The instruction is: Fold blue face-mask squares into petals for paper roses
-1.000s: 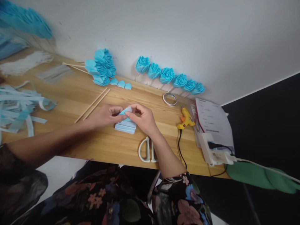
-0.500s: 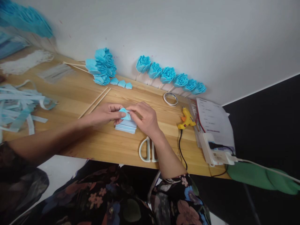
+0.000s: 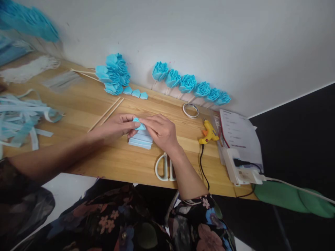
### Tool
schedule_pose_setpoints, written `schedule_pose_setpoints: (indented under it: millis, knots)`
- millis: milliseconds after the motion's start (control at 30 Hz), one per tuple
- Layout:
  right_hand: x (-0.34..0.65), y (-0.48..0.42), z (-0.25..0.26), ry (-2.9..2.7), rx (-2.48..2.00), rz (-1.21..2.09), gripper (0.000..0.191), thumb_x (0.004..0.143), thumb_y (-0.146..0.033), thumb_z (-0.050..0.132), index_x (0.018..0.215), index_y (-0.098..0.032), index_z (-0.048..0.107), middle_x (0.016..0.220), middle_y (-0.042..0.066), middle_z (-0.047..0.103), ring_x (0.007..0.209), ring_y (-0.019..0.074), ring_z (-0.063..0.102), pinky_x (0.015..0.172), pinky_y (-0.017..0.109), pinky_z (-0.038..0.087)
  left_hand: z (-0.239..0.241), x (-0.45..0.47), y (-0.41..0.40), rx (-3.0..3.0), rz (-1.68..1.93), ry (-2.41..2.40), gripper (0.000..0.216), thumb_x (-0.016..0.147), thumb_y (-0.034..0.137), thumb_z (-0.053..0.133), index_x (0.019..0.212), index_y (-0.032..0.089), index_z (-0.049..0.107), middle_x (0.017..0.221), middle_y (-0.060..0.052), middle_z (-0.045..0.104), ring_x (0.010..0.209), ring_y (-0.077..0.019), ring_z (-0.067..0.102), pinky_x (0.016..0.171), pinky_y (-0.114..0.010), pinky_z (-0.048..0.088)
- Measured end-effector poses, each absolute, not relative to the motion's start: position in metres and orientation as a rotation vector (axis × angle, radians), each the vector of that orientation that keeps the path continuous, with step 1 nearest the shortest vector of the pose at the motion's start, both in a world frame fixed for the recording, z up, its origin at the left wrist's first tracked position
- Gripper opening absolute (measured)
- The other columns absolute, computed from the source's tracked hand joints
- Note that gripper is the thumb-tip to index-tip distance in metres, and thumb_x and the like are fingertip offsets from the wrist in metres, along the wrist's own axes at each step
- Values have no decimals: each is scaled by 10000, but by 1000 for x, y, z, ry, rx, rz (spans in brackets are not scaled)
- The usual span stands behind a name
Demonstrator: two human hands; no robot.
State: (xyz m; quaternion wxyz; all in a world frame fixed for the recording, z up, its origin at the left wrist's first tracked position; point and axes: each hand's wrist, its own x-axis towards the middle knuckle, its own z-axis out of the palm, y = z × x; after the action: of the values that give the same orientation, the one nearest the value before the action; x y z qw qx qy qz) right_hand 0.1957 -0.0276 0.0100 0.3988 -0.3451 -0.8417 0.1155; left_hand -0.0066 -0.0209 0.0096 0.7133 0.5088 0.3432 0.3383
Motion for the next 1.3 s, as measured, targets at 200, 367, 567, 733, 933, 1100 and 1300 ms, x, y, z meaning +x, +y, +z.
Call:
schedule_pose_setpoints:
  millis: [200, 367, 567, 733, 933, 1100, 1300]
  knots:
    - [197, -27, 9, -2135, -985, 321, 256, 926, -233, 574, 1005, -330, 797, 1023, 31, 789, 940, 227, 709, 843, 432, 547, 9, -6, -21, 1076, 739, 789, 278, 823, 358, 721, 712, 161, 560, 559, 22, 559, 485, -73, 495, 477, -195, 405]
    - [192, -31, 12, -2056, -1000, 424, 269, 936, -251, 559, 1060, -339, 781, 1029, 19, 781, 939, 211, 698, 884, 420, 537, 9, -8, -20, 1181, 757, 834, 247, 838, 330, 681, 699, 164, 561, 558, 24, 556, 487, -76, 492, 486, -201, 415]
    - [191, -31, 10, -1703, -1188, 979, 328, 954, -492, 553, 1120, -273, 732, 897, 21, 729, 814, 167, 661, 744, 325, 555, 11, -10, -18, 1385, 797, 901, 201, 841, 296, 632, 702, 167, 563, 572, 30, 557, 512, -82, 502, 519, -203, 423]
    - [192, -29, 9, -1640, -1165, 1228, 414, 906, -591, 591, 755, -215, 675, 720, 4, 637, 665, 128, 584, 609, 263, 496, 10, -9, -20, 1561, 856, 952, 224, 830, 333, 609, 685, 166, 571, 586, 29, 535, 550, -93, 486, 527, -206, 390]
    - [186, -29, 13, -1537, -1236, 1371, 412, 749, -586, 755, 889, -211, 657, 686, -26, 618, 614, 112, 555, 558, 243, 465, 4, -8, -20, 1608, 900, 971, 242, 823, 385, 593, 726, 163, 599, 639, 14, 547, 601, -107, 480, 543, -210, 377]
    - [186, -28, 9, -1491, -1224, 1430, 373, 755, -549, 753, 799, -196, 642, 646, -28, 598, 578, 102, 532, 564, 249, 452, 4, -8, -21, 1604, 903, 962, 226, 818, 375, 600, 747, 161, 613, 654, 8, 577, 611, -109, 504, 557, -215, 402]
    - [189, -27, 7, -1520, -1196, 1274, 297, 808, -482, 722, 740, -207, 633, 622, -40, 570, 579, 105, 506, 584, 256, 420, 10, -10, -19, 1491, 868, 917, 242, 864, 377, 576, 748, 165, 580, 622, 12, 585, 550, -95, 522, 545, -213, 437]
